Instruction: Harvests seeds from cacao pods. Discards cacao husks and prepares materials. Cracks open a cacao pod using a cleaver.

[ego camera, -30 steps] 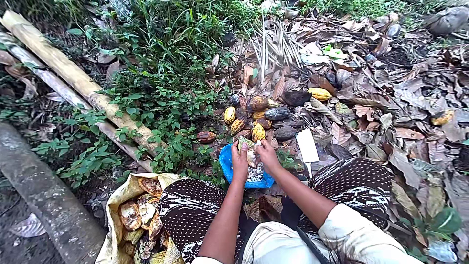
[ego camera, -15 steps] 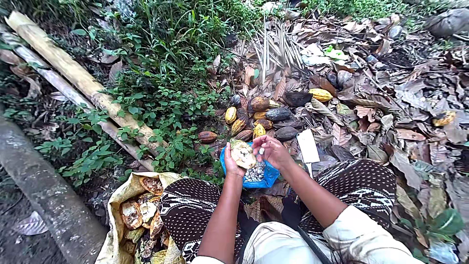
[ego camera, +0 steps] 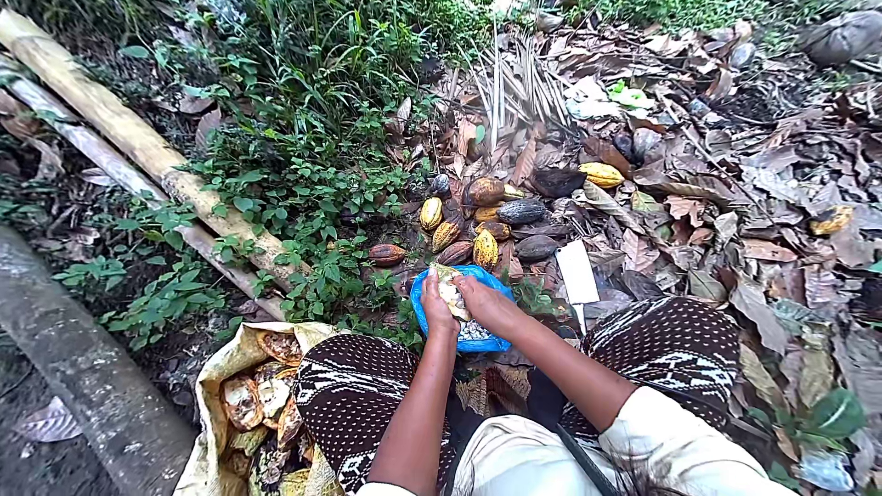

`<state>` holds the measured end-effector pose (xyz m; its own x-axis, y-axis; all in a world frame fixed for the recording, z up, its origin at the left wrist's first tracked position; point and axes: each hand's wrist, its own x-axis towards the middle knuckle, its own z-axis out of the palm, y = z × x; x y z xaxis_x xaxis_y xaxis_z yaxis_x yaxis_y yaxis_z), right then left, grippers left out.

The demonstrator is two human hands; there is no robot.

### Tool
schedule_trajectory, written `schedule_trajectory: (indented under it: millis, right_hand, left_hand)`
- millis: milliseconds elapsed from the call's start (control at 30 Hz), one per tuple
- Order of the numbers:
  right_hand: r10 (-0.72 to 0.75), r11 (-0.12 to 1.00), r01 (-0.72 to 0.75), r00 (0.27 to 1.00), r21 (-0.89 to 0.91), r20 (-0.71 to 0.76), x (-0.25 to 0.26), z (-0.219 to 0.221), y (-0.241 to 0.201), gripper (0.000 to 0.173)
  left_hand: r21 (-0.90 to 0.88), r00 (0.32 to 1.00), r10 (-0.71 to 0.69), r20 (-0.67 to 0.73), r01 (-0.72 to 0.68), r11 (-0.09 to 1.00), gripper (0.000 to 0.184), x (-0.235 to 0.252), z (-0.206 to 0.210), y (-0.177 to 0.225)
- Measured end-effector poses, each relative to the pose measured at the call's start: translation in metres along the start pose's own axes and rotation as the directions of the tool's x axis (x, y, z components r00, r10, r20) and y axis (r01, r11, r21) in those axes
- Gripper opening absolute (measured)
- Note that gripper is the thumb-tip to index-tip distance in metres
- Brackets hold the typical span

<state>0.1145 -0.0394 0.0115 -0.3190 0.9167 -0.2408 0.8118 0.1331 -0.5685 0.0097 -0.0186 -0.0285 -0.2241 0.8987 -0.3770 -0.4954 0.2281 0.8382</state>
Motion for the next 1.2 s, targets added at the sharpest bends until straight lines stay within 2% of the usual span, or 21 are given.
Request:
schedule_trajectory:
  millis: [100,233,467,533,600,667,900,1067,1200]
  right_hand:
    - [-0.041,0.995,0.048,0.996,-0.083,0.079,0.003,-0.004,0.004,0.037]
    - [-0.110,0.987,0.125,0.983,-0.096,0.145,0.005,-0.009,0.016,0.034]
    - [-0.068,0.997,0.074,0.984,-0.030,0.163,0.004,-0.006,0.022,0.035]
    - [-0.032,0.999,0.036,0.990,-0.022,0.140,0.003,-0.003,0.019,0.037]
    - [-0.042,0.999,0.042,0.999,-0.003,0.026,0.002,0.004,0.018,0.033]
    - [-0.071,0.997,0.072,0.996,0.004,-0.050,0.002,0.006,0.016,0.031]
    - [-0.025,0.997,0.033,0.993,-0.070,0.114,0.003,0.007,0.010,0.034]
    - [-0.031,0.995,0.044,0.989,-0.090,0.147,0.004,0.010,0.015,0.036]
    - [-0.047,0.999,0.048,0.990,-0.010,0.133,0.006,0.014,0.022,0.037]
  left_hand:
    - [0.043,0.999,-0.023,-0.025,0.024,0.999,0.041,0.001,-0.003,-0.005]
    - [0.056,0.996,-0.082,-0.018,0.083,0.995,0.039,0.000,-0.005,-0.007]
    - [0.053,0.990,-0.142,0.005,0.141,0.989,0.040,-0.005,-0.002,-0.003]
    - [0.015,0.988,-0.154,0.009,0.154,0.988,0.040,-0.005,-0.001,-0.001]
    - [-0.050,0.985,-0.169,0.018,0.170,0.984,0.043,-0.005,0.001,0.003]
    - [-0.094,0.986,-0.166,0.011,0.166,0.982,0.044,-0.003,0.002,0.006]
    - [0.027,0.995,-0.056,-0.077,0.058,0.998,0.045,-0.003,-0.002,-0.008]
    - [0.047,0.991,-0.039,-0.130,0.046,0.998,0.045,-0.003,-0.003,-0.018]
    - [0.030,0.989,-0.032,-0.144,0.036,0.999,0.046,-0.003,-0.004,-0.022]
